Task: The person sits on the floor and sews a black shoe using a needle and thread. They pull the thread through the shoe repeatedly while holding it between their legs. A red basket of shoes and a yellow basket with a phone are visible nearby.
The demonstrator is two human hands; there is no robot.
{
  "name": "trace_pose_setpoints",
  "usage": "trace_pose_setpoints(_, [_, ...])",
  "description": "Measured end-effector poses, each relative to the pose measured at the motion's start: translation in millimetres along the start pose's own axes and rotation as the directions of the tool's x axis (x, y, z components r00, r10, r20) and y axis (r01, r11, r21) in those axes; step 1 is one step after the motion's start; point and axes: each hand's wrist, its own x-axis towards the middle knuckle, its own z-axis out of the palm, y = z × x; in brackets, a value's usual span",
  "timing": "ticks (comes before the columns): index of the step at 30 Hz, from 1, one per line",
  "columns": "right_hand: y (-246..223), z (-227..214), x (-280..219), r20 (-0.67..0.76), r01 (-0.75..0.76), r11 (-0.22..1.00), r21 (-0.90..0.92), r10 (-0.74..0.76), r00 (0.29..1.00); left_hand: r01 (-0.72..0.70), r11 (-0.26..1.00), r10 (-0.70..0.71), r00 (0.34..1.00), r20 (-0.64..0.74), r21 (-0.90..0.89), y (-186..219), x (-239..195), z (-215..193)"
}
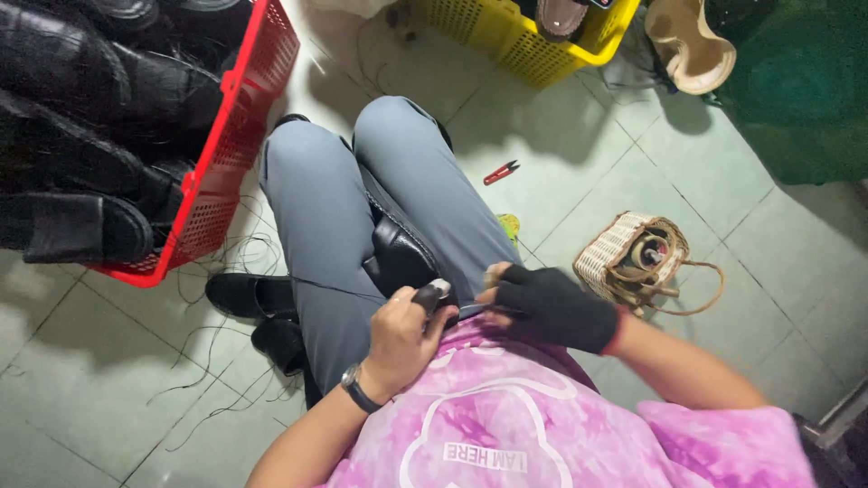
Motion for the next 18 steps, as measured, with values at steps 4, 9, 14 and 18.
trace_pose_setpoints(4, [-7.1,38.4,28.0,-0.259,0.146,0.763,0.630,0.029,0.965,0.024,0.997,-0.030,0.997,0.074,0.075,-1.8,-5.3,-18.1])
trace_pose_setpoints(9, [-23.4,12.8,28.6,-0.257,0.190,0.672,0.716,0.000,0.966,0.291,0.957,-0.282,0.920,0.274,0.008,-1.9,-15.8,-24.0])
trace_pose_setpoints(14, [-17.8,19.8,18.3,-0.131,-0.162,0.778,0.607,0.299,0.945,0.336,0.941,-0.316,0.918,0.239,-0.046,-0.8,-11.2,-22.4])
trace_pose_setpoints(18, [-19.1,23.7,20.5,-0.096,-0.139,0.678,0.722,0.297,0.950,0.328,0.942,-0.306,0.926,0.222,-0.071,1.1,-6.6,-22.7])
